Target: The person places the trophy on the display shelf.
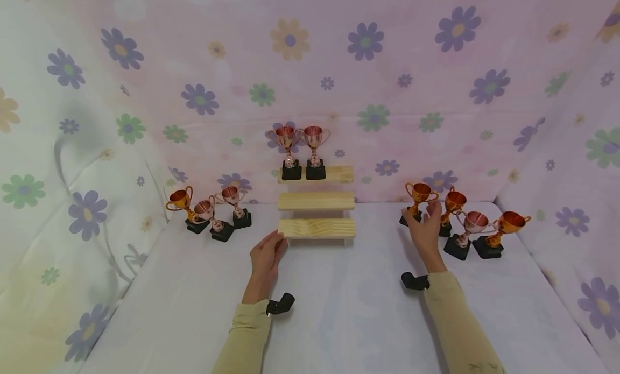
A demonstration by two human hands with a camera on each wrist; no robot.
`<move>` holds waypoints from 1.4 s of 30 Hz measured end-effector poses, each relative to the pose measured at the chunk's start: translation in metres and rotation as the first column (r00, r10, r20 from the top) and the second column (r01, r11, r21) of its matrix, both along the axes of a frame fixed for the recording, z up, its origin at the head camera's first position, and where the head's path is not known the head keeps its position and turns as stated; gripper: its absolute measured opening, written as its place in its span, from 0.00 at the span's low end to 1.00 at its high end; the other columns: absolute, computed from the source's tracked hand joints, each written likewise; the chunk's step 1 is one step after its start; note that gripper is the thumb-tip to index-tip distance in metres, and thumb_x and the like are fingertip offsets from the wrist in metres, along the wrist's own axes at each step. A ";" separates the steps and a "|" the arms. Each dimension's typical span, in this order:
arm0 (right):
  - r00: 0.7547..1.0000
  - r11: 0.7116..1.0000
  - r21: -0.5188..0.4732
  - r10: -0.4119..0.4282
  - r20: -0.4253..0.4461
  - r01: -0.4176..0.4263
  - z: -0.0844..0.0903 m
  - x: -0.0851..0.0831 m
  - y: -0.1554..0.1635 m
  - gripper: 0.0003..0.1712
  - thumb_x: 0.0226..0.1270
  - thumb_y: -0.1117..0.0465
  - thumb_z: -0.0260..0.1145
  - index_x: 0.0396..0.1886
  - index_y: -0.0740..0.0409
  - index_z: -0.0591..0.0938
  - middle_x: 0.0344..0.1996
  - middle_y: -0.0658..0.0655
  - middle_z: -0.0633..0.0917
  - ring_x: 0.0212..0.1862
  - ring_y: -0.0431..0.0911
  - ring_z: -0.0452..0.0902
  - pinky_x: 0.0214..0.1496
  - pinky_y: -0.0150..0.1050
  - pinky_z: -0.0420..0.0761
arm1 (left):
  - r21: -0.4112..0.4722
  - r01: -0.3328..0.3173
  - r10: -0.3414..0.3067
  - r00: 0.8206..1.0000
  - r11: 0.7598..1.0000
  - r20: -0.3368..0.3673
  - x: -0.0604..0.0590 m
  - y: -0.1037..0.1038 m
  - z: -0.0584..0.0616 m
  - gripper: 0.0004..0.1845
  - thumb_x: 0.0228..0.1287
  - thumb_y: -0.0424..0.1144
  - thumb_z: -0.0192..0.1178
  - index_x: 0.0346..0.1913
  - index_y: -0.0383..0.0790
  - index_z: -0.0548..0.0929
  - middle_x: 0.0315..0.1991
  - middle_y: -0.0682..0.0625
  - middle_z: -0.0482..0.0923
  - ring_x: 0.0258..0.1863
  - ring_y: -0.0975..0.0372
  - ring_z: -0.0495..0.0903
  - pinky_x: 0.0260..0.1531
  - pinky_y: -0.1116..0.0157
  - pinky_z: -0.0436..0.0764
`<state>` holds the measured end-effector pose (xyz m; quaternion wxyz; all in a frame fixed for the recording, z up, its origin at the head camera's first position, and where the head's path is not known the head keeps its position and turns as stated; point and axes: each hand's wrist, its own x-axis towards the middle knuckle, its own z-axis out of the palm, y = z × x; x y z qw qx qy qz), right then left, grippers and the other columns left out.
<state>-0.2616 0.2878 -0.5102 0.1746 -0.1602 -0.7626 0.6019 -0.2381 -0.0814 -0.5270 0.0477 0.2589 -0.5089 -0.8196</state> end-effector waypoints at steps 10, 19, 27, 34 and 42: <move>0.968 0.986 -0.135 -0.122 -0.220 0.094 0.003 -0.013 0.001 0.40 0.66 0.63 0.73 0.74 0.51 0.66 0.70 0.56 0.71 0.71 0.50 0.67 0.77 0.43 0.67 | 0.003 0.014 -0.014 1.000 1.000 -0.010 0.004 0.001 0.001 0.18 0.65 0.28 0.65 0.57 0.27 0.83 0.54 0.36 0.81 0.45 0.59 0.85 0.50 0.66 0.86; 0.934 0.982 -0.100 -0.181 -0.307 0.158 0.008 -0.014 -0.004 0.32 0.64 0.64 0.74 0.66 0.60 0.74 0.57 0.50 0.77 0.59 0.43 0.76 0.64 0.34 0.80 | 0.027 0.013 -0.013 1.000 1.000 -0.008 0.003 0.003 0.000 0.18 0.64 0.27 0.66 0.57 0.27 0.83 0.53 0.37 0.82 0.43 0.60 0.85 0.49 0.66 0.87; 0.924 0.998 0.029 -0.045 -0.379 0.060 0.008 0.003 -0.017 0.29 0.58 0.72 0.76 0.60 0.67 0.79 0.53 0.51 0.82 0.54 0.35 0.78 0.57 0.25 0.80 | 0.026 0.006 -0.006 1.000 1.000 -0.016 0.001 0.004 0.001 0.17 0.63 0.26 0.67 0.55 0.27 0.84 0.51 0.37 0.82 0.41 0.60 0.85 0.47 0.67 0.87; 0.894 0.988 0.130 0.131 -0.428 -0.083 0.038 0.031 -0.039 0.28 0.54 0.81 0.74 0.57 0.74 0.80 0.52 0.66 0.84 0.51 0.32 0.80 0.54 0.25 0.82 | 0.029 0.000 0.001 0.999 1.000 -0.032 0.001 0.004 0.001 0.18 0.62 0.26 0.67 0.55 0.25 0.84 0.50 0.36 0.83 0.38 0.61 0.86 0.45 0.67 0.88; 0.860 0.963 0.228 0.237 -0.452 -0.145 0.075 0.046 -0.066 0.28 0.51 0.81 0.75 0.56 0.76 0.81 0.51 0.67 0.86 0.47 0.28 0.82 0.50 0.27 0.83 | 0.032 0.007 -0.007 1.000 0.999 -0.006 0.001 0.000 0.000 0.18 0.63 0.27 0.67 0.56 0.27 0.84 0.51 0.37 0.82 0.41 0.60 0.85 0.46 0.67 0.87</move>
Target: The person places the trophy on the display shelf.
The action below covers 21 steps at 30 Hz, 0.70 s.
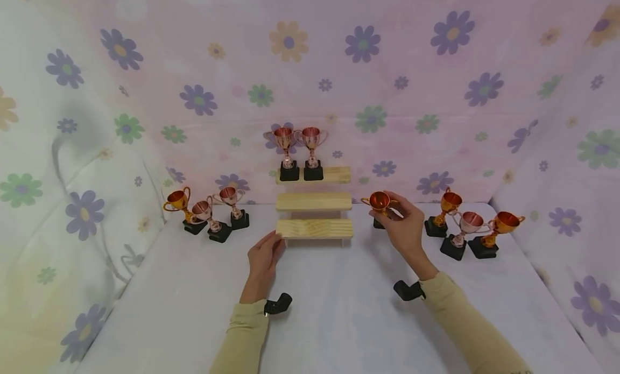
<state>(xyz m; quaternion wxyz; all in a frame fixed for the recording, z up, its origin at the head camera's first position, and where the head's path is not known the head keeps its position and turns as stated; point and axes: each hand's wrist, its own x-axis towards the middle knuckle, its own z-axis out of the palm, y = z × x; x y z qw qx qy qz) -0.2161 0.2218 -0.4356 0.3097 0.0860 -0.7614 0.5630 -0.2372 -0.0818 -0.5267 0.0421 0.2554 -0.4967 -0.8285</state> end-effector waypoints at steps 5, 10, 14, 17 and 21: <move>0.997 0.997 -0.047 0.052 -0.056 -0.055 0.007 -0.016 -0.003 0.30 0.50 0.82 0.76 0.57 0.72 0.83 0.46 0.43 0.88 0.45 0.28 0.83 0.48 0.24 0.83 | 0.003 0.011 -0.011 1.000 1.000 0.008 0.000 -0.001 -0.001 0.18 0.63 0.27 0.67 0.56 0.28 0.84 0.50 0.38 0.83 0.41 0.61 0.85 0.46 0.68 0.87; 0.990 0.983 -0.130 0.118 -0.071 -0.126 0.023 -0.030 -0.012 0.29 0.53 0.79 0.76 0.58 0.69 0.83 0.44 0.37 0.87 0.45 0.33 0.85 0.48 0.27 0.84 | -0.011 -0.004 0.004 1.000 1.000 0.004 0.001 -0.001 0.001 0.18 0.63 0.28 0.67 0.56 0.27 0.83 0.50 0.38 0.83 0.40 0.61 0.85 0.46 0.67 0.87; 0.984 0.975 -0.150 0.149 -0.092 -0.162 0.035 -0.042 -0.022 0.28 0.54 0.79 0.75 0.58 0.70 0.83 0.45 0.40 0.87 0.45 0.35 0.85 0.49 0.28 0.85 | -0.023 -0.004 0.004 1.000 1.000 0.011 0.002 -0.002 0.001 0.18 0.64 0.28 0.67 0.57 0.28 0.83 0.51 0.38 0.82 0.41 0.61 0.85 0.47 0.67 0.87; 0.980 0.969 -0.163 0.170 -0.103 -0.185 0.042 -0.053 -0.029 0.27 0.55 0.78 0.75 0.58 0.71 0.83 0.45 0.41 0.87 0.44 0.36 0.86 0.50 0.30 0.86 | -0.023 0.001 -0.001 1.000 1.000 0.008 0.001 -0.002 0.000 0.19 0.64 0.29 0.68 0.57 0.28 0.83 0.52 0.37 0.82 0.42 0.61 0.85 0.48 0.66 0.87; 0.974 0.959 -0.183 0.197 -0.110 -0.215 0.051 -0.073 -0.036 0.26 0.58 0.77 0.74 0.58 0.69 0.83 0.46 0.43 0.87 0.45 0.38 0.86 0.51 0.31 0.86 | -0.023 0.006 -0.006 1.000 1.000 0.010 0.000 -0.001 0.000 0.18 0.64 0.29 0.68 0.57 0.29 0.83 0.53 0.37 0.82 0.43 0.60 0.86 0.48 0.66 0.87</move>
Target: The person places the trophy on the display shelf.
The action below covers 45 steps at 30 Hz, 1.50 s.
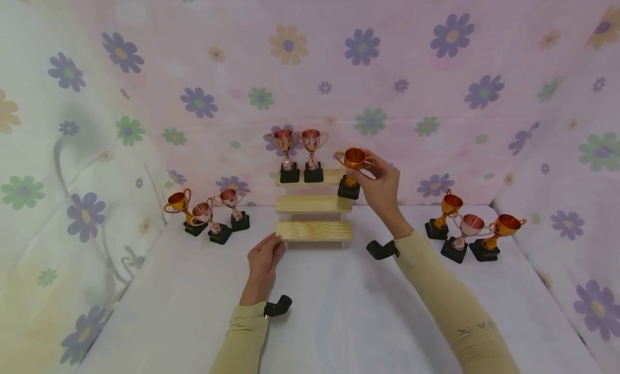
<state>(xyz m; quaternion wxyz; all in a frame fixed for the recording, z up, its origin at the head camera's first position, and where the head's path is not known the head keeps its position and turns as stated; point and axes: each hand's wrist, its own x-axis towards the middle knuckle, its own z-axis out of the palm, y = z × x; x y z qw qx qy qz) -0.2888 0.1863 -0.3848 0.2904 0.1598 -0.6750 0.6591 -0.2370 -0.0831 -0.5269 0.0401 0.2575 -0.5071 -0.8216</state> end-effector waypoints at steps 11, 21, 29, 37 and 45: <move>0.994 0.994 0.034 0.105 -0.009 -0.104 0.011 -0.043 -0.005 0.26 0.60 0.76 0.72 0.60 0.68 0.82 0.46 0.47 0.87 0.44 0.40 0.85 0.51 0.29 0.85 | 0.007 0.004 -0.004 1.000 1.000 0.018 0.002 -0.001 -0.005 0.18 0.63 0.28 0.68 0.56 0.27 0.83 0.51 0.37 0.83 0.42 0.60 0.86 0.48 0.66 0.87; 0.977 0.976 0.113 0.174 0.125 -0.188 0.013 -0.064 0.000 0.24 0.66 0.70 0.71 0.61 0.65 0.80 0.50 0.53 0.84 0.49 0.42 0.82 0.53 0.28 0.84 | 0.002 0.021 -0.021 1.000 1.000 0.016 0.002 0.000 0.001 0.18 0.63 0.28 0.67 0.56 0.28 0.84 0.53 0.37 0.82 0.43 0.60 0.86 0.47 0.67 0.87; 0.960 0.967 0.112 0.206 0.190 -0.229 0.027 -0.054 -0.004 0.25 0.67 0.72 0.68 0.63 0.71 0.77 0.49 0.51 0.83 0.49 0.39 0.82 0.50 0.27 0.84 | 0.006 0.017 -0.017 1.000 1.000 0.023 0.004 0.000 0.000 0.18 0.63 0.28 0.68 0.56 0.29 0.84 0.53 0.37 0.82 0.43 0.60 0.86 0.48 0.66 0.87; 0.969 0.968 0.136 0.186 0.163 -0.209 0.025 -0.064 -0.006 0.24 0.67 0.70 0.70 0.62 0.68 0.79 0.52 0.60 0.84 0.48 0.39 0.82 0.50 0.27 0.84 | 0.010 0.012 -0.012 1.000 1.000 -0.002 0.002 0.001 0.001 0.18 0.64 0.28 0.68 0.56 0.27 0.83 0.51 0.38 0.83 0.41 0.61 0.86 0.49 0.65 0.87; 0.973 0.978 0.104 0.164 0.160 -0.182 0.012 -0.076 -0.009 0.24 0.66 0.69 0.72 0.61 0.65 0.80 0.47 0.53 0.83 0.47 0.42 0.82 0.49 0.27 0.84 | 0.010 0.008 -0.008 1.000 1.000 0.002 -0.001 0.000 0.000 0.18 0.63 0.28 0.68 0.56 0.28 0.83 0.51 0.38 0.83 0.42 0.60 0.85 0.48 0.66 0.87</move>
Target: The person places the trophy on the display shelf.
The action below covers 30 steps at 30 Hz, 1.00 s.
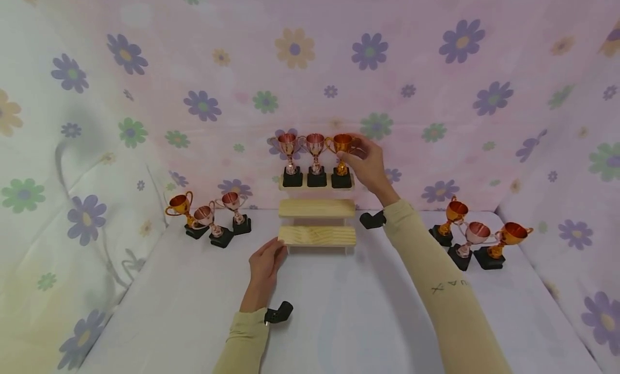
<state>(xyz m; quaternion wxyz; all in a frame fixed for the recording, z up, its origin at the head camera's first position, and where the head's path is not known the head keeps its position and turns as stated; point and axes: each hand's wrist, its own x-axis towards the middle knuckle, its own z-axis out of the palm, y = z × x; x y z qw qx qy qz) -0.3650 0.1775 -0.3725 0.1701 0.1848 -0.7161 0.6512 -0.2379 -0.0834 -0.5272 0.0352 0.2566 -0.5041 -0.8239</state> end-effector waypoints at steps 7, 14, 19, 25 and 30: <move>1.000 0.998 -0.060 0.001 -0.024 -0.002 -0.004 -0.001 -0.004 0.26 0.65 0.73 0.70 0.63 0.67 0.78 0.48 0.53 0.83 0.47 0.42 0.82 0.49 0.27 0.84 | 0.001 -0.008 0.008 1.000 1.000 0.004 -0.001 0.000 0.000 0.18 0.63 0.27 0.68 0.55 0.28 0.84 0.50 0.37 0.83 0.41 0.60 0.86 0.46 0.66 0.87; 0.999 0.997 -0.066 -0.044 -0.004 0.043 -0.016 0.005 -0.003 0.27 0.64 0.74 0.69 0.63 0.67 0.77 0.53 0.56 0.82 0.54 0.43 0.81 0.57 0.29 0.82 | -0.001 0.001 -0.001 1.000 1.000 0.001 0.001 0.000 -0.001 0.18 0.63 0.28 0.68 0.55 0.28 0.84 0.50 0.38 0.83 0.40 0.60 0.86 0.46 0.67 0.87; 0.998 0.992 -0.118 -0.048 0.048 0.054 -0.030 0.023 0.003 0.36 0.64 0.76 0.68 0.72 0.68 0.69 0.63 0.68 0.76 0.64 0.61 0.75 0.63 0.34 0.81 | -0.002 -0.001 0.001 1.000 1.000 -0.009 0.002 0.000 0.001 0.19 0.63 0.28 0.68 0.56 0.27 0.83 0.50 0.38 0.83 0.40 0.61 0.86 0.46 0.67 0.87; 0.993 0.993 -0.014 -0.116 -0.015 0.116 -0.042 0.061 0.023 0.36 0.62 0.75 0.71 0.70 0.69 0.71 0.63 0.72 0.76 0.65 0.60 0.74 0.69 0.48 0.76 | -0.008 0.003 -0.003 1.000 1.000 0.018 0.003 -0.001 0.000 0.18 0.64 0.29 0.68 0.56 0.29 0.84 0.51 0.38 0.83 0.41 0.61 0.85 0.46 0.67 0.87; 0.981 0.982 0.082 -0.164 -0.102 0.172 -0.040 0.097 0.047 0.35 0.60 0.77 0.72 0.68 0.68 0.74 0.62 0.58 0.80 0.63 0.42 0.76 0.69 0.35 0.76 | -0.004 -0.003 0.003 1.000 1.000 0.018 0.000 -0.002 0.000 0.18 0.63 0.29 0.68 0.56 0.29 0.84 0.52 0.38 0.82 0.41 0.61 0.85 0.46 0.67 0.87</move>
